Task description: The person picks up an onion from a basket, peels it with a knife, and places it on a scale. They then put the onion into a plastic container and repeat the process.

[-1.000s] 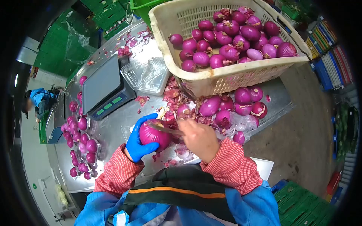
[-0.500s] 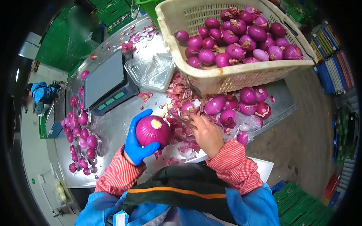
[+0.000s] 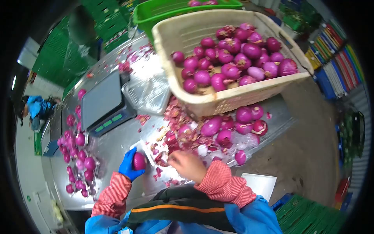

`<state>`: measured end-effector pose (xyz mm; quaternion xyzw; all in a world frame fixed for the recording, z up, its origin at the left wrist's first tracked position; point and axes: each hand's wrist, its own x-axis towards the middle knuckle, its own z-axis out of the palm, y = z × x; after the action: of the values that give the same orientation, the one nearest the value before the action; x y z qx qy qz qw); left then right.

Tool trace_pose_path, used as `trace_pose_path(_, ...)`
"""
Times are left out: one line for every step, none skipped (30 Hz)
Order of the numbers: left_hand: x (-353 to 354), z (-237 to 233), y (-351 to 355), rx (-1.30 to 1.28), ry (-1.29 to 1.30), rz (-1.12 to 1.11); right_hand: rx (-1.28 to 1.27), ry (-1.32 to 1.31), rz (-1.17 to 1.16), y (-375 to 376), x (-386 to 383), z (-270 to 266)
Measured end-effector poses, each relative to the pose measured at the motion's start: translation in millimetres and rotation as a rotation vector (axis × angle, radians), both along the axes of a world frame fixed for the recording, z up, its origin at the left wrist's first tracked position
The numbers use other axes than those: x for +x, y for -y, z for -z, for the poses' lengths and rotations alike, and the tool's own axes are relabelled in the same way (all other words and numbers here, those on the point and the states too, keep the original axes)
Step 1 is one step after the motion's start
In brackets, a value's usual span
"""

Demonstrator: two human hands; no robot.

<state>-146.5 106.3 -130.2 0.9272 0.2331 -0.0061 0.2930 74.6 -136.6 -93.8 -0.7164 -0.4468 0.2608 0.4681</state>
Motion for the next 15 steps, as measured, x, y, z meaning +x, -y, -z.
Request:
trace_pose_path(-6.8, 7.0, -6.1, -0.03, -0.033, 0.02, 0.009, 0.04, -0.018, 3.2, -1.9, 5.6)
trace_pose_path(-1.3, 11.2, -12.9, -0.055, -0.067, 0.038, 0.021, 0.08, -0.038, 6.6, -1.8, 11.0)
trace_pose_path(17.2, -18.6, -5.8, 0.009, -0.044, 0.063, 0.004, 0.05, -0.083, 11.3, 0.1, 13.0)
trace_pose_path(35.6, -44.7, -4.8, 0.042, 0.038, 0.105, -0.077, 0.067, -0.097, 17.8, -0.6, 15.7)
trace_pose_path(59.4, -69.8, -7.8, 0.077, 0.122, 0.145, -0.067, 0.047, -0.119, 23.0, 0.5, 15.9)
trace_pose_path(84.1, -96.3, -9.3, 0.109, 0.203, 0.183, -0.057, 0.024, -0.144, 28.5, 1.6, 16.3)
trace_pose_path(113.8, -126.6, -5.9, 0.137, 0.287, 0.2, -0.122, -0.002, -0.206, 33.7, 2.8, 20.5)
trace_pose_path(147.5, -155.5, -1.3, 0.164, 0.369, 0.214, -0.187, -0.031, -0.271, 37.6, 6.5, 24.5)
trace_pose_path(179.2, -180.1, 0.4, 0.166, 0.396, 0.298, -0.165, -0.086, -0.308, 40.7, 13.5, 21.0)
trace_pose_path(212.0, -198.7, 2.1, 0.166, 0.42, 0.38, -0.143, -0.112, -0.312, 44.1, 16.5, 29.4)
trace_pose_path(248.4, -211.1, 7.6, 0.151, 0.466, 0.463, -0.165, -0.098, -0.29, 47.4, 24.2, 28.2)
trace_pose_path(286.3, -218.7, 14.6, 0.136, 0.511, 0.545, -0.186, -0.084, -0.269, 50.7, 32.6, 24.4)
trace_pose_path(325.1, -216.8, 20.0, 0.103, 0.497, 0.616, -0.212, -0.099, -0.257, 53.4, 42.1, 21.6)
trace_pose_path(363.3, -209.4, 25.2, 0.07, 0.481, 0.686, -0.238, -0.114, -0.245, 56.3, 52.3, 18.9)
trace_pose_path(399.1, -199.1, 31.3, 0.065, 0.357, 0.719, -0.263, -0.13, -0.234, 59.0, 61.5, 18.0)
